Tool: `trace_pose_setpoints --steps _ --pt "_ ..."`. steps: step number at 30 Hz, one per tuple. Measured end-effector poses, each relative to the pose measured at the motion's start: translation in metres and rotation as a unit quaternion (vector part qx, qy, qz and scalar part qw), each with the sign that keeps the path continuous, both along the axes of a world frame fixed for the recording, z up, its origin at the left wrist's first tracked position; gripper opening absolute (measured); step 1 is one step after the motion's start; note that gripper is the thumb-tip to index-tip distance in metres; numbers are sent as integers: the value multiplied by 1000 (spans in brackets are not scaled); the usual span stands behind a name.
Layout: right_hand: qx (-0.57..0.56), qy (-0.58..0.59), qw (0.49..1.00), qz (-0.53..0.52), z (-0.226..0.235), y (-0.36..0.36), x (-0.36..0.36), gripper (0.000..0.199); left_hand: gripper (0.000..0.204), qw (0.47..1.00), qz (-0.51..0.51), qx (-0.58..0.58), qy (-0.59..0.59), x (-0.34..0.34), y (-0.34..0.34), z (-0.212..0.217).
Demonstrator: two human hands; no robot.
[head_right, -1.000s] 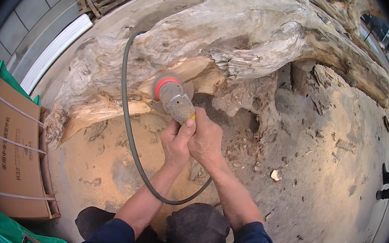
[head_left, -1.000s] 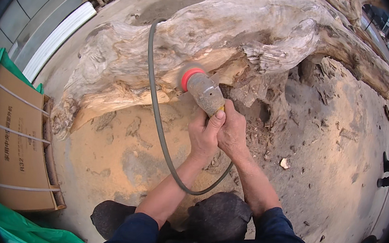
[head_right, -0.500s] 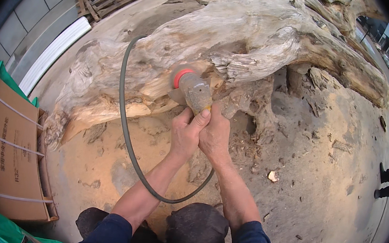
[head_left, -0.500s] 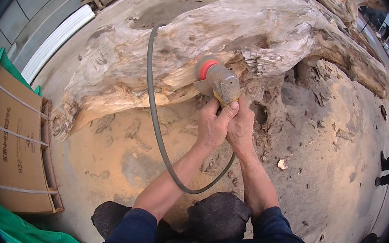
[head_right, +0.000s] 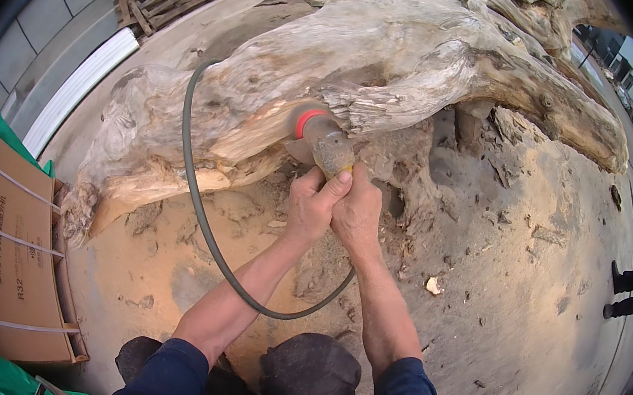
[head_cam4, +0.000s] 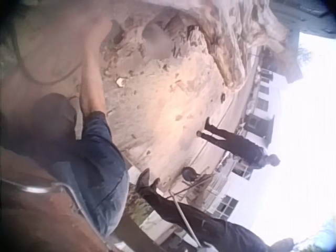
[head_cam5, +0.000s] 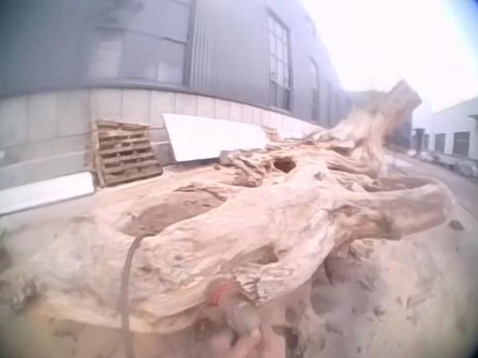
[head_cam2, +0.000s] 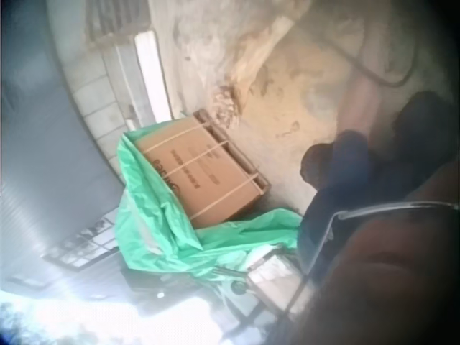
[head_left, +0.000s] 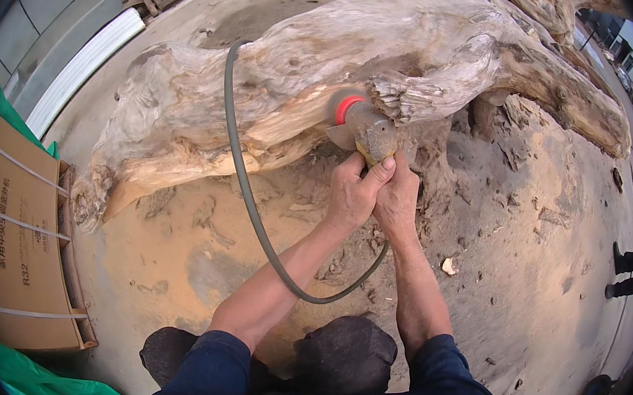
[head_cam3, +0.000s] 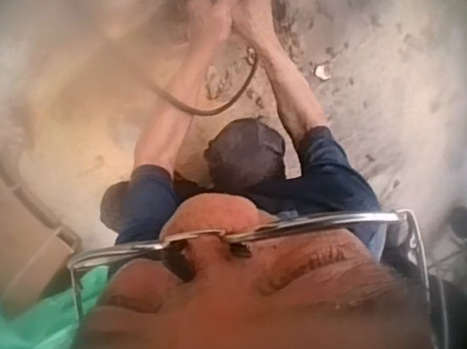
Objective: The person uses a pneumatic angle grinder to smooth and shape the surface of a large, irregular log lying on the ground. Another person occasionally uses a long metal rod to assist with the work.
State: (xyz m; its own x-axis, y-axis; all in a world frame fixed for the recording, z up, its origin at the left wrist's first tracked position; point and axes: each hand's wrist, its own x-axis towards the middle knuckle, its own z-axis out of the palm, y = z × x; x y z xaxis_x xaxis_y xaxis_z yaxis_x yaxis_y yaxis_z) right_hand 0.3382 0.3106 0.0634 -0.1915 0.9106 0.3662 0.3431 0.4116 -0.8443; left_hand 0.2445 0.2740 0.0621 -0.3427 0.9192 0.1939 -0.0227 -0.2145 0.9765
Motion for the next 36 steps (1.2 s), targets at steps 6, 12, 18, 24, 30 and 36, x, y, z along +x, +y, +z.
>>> trace_pose_setpoints --steps 6,12,18,24,30,36 --pt "8 15 999 29 -6 -10 -9 27 45 998 44 27 30 -6 -13 -10" --pt "11 51 997 56 -12 -23 -21 29 44 998 35 27 34 -17 -34 1" --pt "-33 92 995 -26 -25 0 -14 33 47 983 -2 -54 175 -19 6 2" --pt "-37 79 996 -6 -27 -8 -17 34 45 987 28 -20 158 -20 -4 -8" --pt "9 81 995 52 -30 -29 -20 31 46 998 19 4 54 -18 -31 -27" --pt "-62 98 993 23 -23 -24 -13 28 44 995 14 -32 93 -15 -18 -24"
